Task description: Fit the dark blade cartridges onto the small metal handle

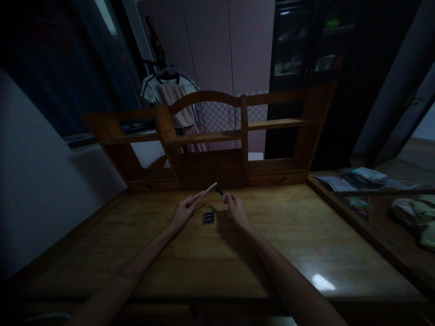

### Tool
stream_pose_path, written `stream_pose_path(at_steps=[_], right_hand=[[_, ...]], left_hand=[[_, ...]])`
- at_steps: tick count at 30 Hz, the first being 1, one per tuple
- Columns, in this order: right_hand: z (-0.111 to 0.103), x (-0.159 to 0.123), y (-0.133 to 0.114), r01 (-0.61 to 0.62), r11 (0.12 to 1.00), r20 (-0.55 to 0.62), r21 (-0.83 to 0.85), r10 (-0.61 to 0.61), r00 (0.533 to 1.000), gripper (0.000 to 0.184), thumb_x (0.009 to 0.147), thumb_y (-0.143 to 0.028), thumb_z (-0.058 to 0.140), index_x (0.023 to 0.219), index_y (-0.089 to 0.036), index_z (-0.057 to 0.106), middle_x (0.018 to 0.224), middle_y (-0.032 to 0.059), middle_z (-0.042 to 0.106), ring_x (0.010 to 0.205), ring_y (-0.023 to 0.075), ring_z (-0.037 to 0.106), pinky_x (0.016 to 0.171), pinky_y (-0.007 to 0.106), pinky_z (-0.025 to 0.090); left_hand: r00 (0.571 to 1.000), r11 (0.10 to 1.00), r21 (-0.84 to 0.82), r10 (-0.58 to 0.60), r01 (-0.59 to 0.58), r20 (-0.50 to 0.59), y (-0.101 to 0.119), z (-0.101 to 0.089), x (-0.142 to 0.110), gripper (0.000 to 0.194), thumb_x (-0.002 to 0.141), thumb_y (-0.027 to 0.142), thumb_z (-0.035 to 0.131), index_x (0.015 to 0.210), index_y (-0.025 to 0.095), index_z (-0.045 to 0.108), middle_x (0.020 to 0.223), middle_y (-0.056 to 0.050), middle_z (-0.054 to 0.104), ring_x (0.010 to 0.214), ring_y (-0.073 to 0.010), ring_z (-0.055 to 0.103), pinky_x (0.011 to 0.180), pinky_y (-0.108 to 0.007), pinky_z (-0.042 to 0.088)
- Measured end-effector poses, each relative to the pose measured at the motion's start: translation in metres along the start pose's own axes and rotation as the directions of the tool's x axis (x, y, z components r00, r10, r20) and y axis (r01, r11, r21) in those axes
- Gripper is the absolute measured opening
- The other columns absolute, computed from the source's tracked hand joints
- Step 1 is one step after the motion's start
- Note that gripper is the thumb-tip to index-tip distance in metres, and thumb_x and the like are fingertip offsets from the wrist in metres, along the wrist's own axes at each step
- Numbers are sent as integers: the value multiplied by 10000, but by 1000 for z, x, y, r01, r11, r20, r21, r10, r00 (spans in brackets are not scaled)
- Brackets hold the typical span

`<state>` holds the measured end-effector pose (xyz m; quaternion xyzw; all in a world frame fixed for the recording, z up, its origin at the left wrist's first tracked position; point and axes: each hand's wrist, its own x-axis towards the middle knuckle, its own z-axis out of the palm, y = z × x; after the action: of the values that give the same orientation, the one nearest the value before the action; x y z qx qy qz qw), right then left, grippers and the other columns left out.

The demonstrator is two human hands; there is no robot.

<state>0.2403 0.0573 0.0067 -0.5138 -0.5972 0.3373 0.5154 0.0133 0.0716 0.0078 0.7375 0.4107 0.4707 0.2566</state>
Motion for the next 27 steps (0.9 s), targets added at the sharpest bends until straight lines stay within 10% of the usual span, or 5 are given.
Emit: stream_pose_path(at_steps=[27], right_hand=[[3, 1, 2, -5, 1000, -11, 16, 5, 1000, 533, 858, -581, 366, 778, -110, 601, 578, 33, 461, 510, 124, 405, 480, 219, 303]], left_hand=[[1000, 1000, -10, -10, 10, 4, -3, -1, 0, 442, 883, 406, 509, 1270, 199, 561, 892, -47, 565, 792, -128, 510, 770, -226, 404]])
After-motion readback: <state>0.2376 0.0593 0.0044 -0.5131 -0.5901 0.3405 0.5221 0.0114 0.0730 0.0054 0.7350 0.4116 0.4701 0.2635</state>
